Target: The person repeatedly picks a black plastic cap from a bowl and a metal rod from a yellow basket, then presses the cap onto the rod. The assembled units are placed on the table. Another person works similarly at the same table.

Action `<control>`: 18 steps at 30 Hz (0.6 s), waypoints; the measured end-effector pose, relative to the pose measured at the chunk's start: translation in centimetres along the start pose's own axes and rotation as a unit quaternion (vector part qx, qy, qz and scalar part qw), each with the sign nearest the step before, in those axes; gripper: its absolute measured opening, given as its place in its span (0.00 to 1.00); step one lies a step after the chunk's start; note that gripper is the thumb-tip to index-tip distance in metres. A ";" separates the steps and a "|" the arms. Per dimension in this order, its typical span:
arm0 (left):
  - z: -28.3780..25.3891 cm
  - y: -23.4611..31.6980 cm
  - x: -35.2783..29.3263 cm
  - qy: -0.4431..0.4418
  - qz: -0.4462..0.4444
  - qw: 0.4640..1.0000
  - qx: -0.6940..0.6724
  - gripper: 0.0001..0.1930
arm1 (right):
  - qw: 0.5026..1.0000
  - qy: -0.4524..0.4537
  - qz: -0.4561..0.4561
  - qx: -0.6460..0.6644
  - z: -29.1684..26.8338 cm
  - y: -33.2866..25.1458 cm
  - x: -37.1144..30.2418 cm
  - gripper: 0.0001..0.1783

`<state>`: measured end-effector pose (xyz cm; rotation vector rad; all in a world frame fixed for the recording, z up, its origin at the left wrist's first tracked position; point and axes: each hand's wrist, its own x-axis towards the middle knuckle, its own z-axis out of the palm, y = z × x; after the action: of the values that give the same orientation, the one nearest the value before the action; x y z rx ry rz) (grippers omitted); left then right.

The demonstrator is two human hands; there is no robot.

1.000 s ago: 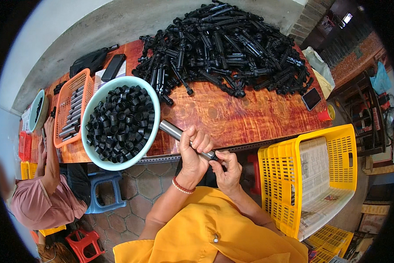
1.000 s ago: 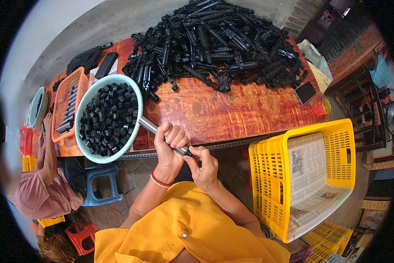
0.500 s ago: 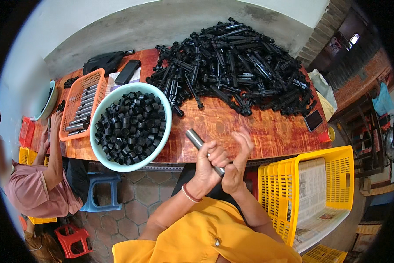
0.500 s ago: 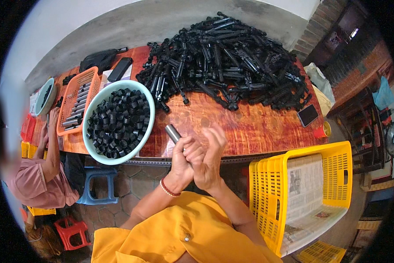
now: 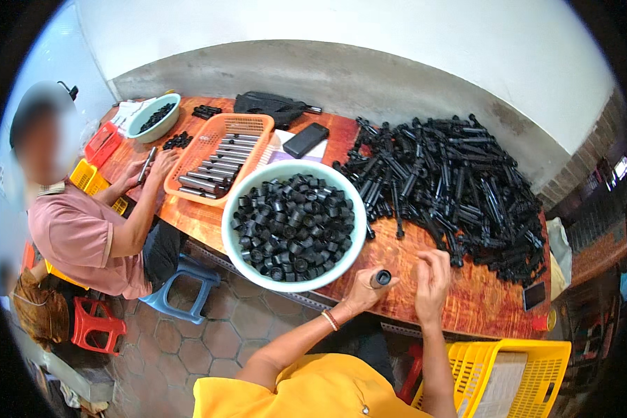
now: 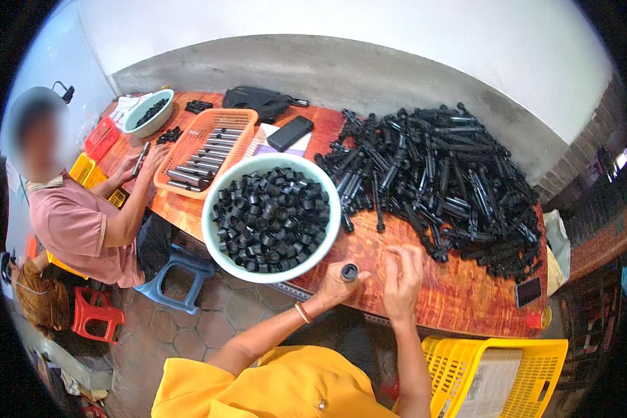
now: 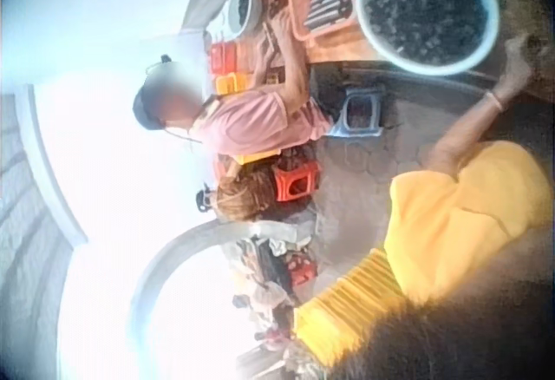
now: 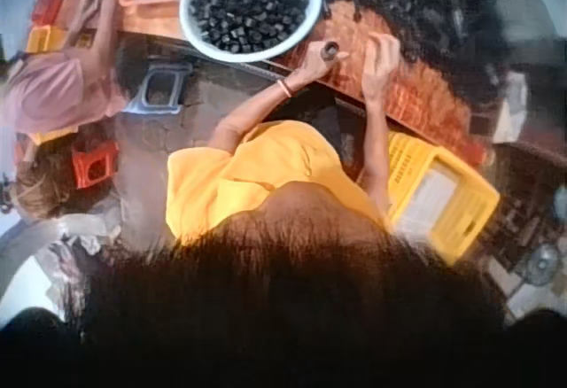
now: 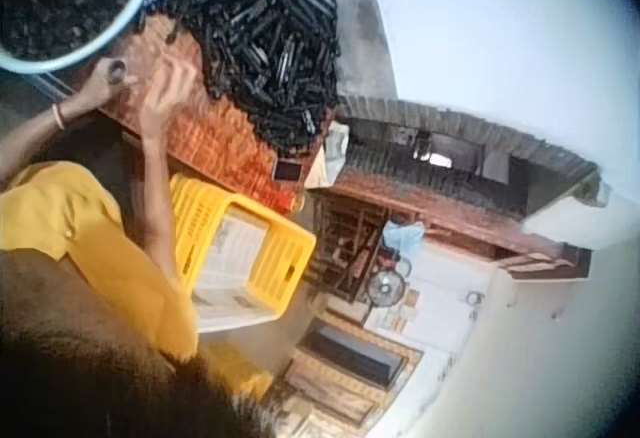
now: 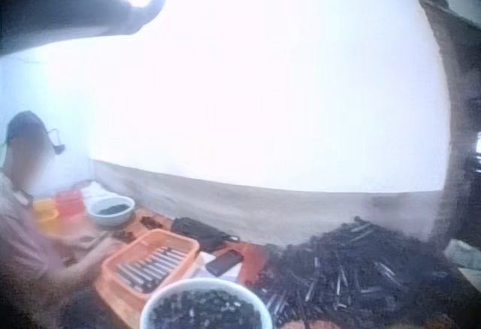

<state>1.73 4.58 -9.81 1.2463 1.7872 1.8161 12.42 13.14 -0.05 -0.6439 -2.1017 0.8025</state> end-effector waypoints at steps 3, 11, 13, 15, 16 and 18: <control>0.1 -2.1 -0.2 0.025 0.048 0.998 -0.024 0.12 | 0.991 -0.103 -0.089 0.015 2.1 -2.6 4.8 0.12; 0.7 -4.0 -1.4 0.037 0.009 0.999 -0.024 0.10 | 0.886 -0.362 -0.289 -0.031 11.5 -6.2 11.7 0.23; 0.6 -3.8 -1.3 0.030 0.004 0.999 -0.028 0.13 | 0.867 -0.373 -0.328 -0.020 13.6 -6.9 12.1 0.25; 0.7 -3.9 -1.1 0.034 0.017 0.999 -0.036 0.13 | 0.844 -0.386 -0.371 -0.037 15.6 -7.0 12.3 0.24; 0.8 -4.0 -1.3 0.036 0.021 0.998 -0.040 0.13 | 0.827 -0.402 -0.389 -0.050 16.4 -6.6 12.2 0.22; 0.8 -4.8 -1.6 0.014 -0.017 1.000 -0.022 0.15 | 0.817 -0.406 -0.404 -0.062 17.2 -6.2 12.2 0.17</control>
<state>1.52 4.81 -14.92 1.1731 1.7615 1.8533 -9.43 11.53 1.77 0.6847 -2.8356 0.4506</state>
